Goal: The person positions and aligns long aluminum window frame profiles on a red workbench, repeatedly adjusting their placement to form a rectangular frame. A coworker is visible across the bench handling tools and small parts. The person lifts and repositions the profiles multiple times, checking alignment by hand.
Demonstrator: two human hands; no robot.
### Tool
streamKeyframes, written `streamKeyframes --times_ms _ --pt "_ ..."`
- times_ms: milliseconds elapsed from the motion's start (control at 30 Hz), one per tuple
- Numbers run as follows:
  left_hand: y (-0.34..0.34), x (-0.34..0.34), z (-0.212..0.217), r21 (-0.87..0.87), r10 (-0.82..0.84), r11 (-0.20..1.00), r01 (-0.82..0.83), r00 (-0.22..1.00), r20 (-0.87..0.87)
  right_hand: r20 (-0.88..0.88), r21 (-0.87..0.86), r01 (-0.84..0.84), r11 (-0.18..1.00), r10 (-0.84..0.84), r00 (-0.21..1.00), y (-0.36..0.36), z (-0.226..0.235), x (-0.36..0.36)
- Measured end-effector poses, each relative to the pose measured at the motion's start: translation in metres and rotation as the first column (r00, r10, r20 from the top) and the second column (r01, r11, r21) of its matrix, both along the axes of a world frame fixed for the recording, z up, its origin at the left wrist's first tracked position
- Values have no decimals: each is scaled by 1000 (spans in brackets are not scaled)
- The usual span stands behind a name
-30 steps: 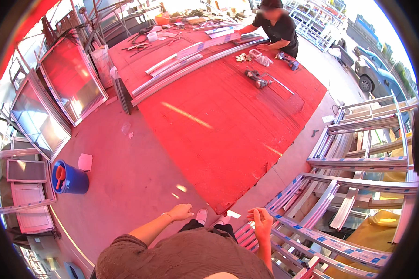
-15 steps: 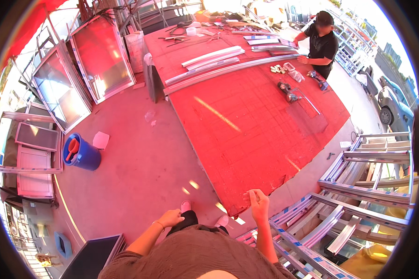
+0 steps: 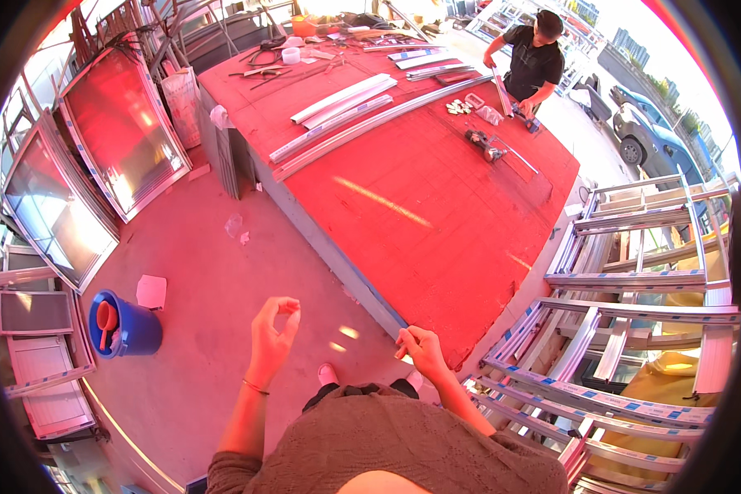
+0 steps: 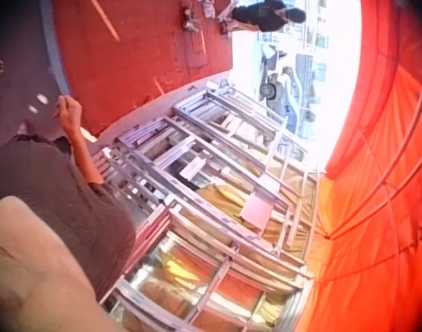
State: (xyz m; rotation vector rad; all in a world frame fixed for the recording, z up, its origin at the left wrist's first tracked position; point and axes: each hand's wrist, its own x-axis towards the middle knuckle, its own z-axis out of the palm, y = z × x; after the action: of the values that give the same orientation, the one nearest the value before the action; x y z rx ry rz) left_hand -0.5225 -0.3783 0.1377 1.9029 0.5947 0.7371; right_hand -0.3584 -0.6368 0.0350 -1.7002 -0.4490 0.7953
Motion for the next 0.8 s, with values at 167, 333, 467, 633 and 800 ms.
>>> streamKeyframes --times_ms 167,333,467,633,800 --pt "51 10 151 395 -319 904 165 876 363 104 -14 74 997 -72 992 37 18 -23" --pt "77 21 232 668 -567 734 123 652 503 158 16 119 993 -120 980 70 13 -19" --pt "98 56 248 736 -618 663 135 654 436 100 2 140 990 -139 985 100 1 15" --pt "119 103 259 787 -682 592 172 626 377 121 -15 126 992 -123 985 145 -2 63" --pt "148 142 268 791 -688 588 169 618 380 73 4 88 996 -88 993 190 8 110"
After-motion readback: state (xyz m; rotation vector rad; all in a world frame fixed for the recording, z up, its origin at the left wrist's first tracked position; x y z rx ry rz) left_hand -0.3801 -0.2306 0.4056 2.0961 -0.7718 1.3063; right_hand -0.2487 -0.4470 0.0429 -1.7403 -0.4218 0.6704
